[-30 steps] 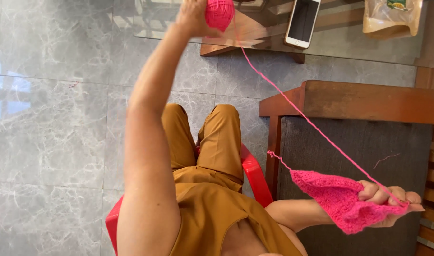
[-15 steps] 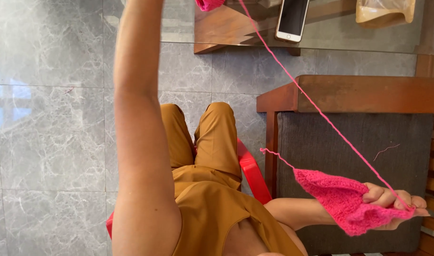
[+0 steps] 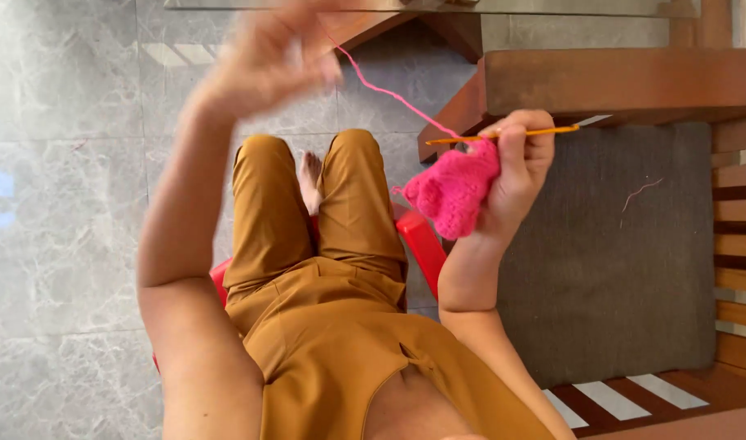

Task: A person is crocheting a pink fabric using a crochet hook and pink yarn while sitting at a glass-topped table.

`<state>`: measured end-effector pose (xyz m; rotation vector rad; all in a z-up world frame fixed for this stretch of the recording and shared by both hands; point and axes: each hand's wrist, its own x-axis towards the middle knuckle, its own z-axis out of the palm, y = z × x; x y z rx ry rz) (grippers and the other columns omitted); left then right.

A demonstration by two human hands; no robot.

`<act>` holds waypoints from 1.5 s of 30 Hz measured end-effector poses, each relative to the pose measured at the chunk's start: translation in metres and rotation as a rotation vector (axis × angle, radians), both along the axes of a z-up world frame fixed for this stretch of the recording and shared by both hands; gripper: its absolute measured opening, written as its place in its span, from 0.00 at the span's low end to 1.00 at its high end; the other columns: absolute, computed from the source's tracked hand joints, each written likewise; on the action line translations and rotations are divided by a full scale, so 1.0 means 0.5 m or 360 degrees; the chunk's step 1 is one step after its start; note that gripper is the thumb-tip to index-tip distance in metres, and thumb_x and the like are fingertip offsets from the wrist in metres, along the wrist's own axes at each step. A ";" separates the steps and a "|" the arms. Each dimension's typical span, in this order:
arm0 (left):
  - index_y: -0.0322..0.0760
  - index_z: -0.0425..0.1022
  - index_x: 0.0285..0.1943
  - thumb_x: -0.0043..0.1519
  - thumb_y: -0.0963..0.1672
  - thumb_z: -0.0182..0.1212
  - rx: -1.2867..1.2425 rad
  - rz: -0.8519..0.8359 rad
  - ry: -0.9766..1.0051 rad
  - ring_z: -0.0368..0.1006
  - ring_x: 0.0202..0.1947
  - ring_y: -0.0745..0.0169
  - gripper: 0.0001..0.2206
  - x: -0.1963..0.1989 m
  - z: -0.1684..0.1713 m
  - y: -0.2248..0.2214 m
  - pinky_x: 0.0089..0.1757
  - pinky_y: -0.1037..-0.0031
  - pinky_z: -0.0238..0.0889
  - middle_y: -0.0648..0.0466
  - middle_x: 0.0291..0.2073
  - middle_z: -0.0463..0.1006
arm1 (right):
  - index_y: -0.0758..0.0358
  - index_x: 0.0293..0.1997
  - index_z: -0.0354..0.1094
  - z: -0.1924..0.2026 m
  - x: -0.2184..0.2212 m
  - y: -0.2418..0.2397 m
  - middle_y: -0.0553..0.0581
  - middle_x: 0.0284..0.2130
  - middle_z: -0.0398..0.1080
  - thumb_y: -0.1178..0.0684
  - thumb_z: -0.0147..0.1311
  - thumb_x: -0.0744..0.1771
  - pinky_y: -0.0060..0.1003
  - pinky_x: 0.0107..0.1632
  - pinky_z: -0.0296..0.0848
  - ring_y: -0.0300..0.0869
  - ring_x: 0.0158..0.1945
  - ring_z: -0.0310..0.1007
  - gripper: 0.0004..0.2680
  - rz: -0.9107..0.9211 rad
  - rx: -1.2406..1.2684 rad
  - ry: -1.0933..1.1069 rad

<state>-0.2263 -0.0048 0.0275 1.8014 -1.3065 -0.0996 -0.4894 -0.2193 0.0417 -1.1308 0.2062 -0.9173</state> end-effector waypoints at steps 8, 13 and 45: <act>0.53 0.58 0.78 0.40 0.51 0.84 0.0661 -0.1007 0.0733 0.79 0.46 0.56 0.52 -0.213 0.094 -0.058 0.64 0.54 0.57 0.57 0.63 0.76 | 0.66 0.35 0.58 -0.056 0.000 -0.023 0.68 0.21 0.68 0.48 0.59 0.69 0.24 0.22 0.64 0.38 0.16 0.68 0.13 0.0349 -0.0160 -0.0359; 0.17 0.81 0.41 0.66 0.37 0.54 0.0160 -0.1555 0.1407 0.52 0.13 0.72 0.10 -0.145 0.119 0.039 0.26 0.64 0.78 0.59 0.10 0.57 | 0.61 0.35 0.58 -0.039 -0.008 -0.019 0.65 0.20 0.68 0.49 0.58 0.69 0.26 0.23 0.68 0.38 0.14 0.68 0.11 0.0549 -0.0053 -0.0489; 0.36 0.70 0.33 0.63 0.45 0.64 -0.0671 -0.0357 0.0595 0.61 0.30 0.64 0.10 -0.301 0.052 0.090 0.46 0.67 0.53 0.54 0.32 0.69 | 0.56 0.38 0.56 0.065 -0.003 0.141 0.57 0.19 0.63 0.40 0.56 0.70 0.31 0.23 0.58 0.40 0.17 0.58 0.14 0.0378 -0.0103 -0.0237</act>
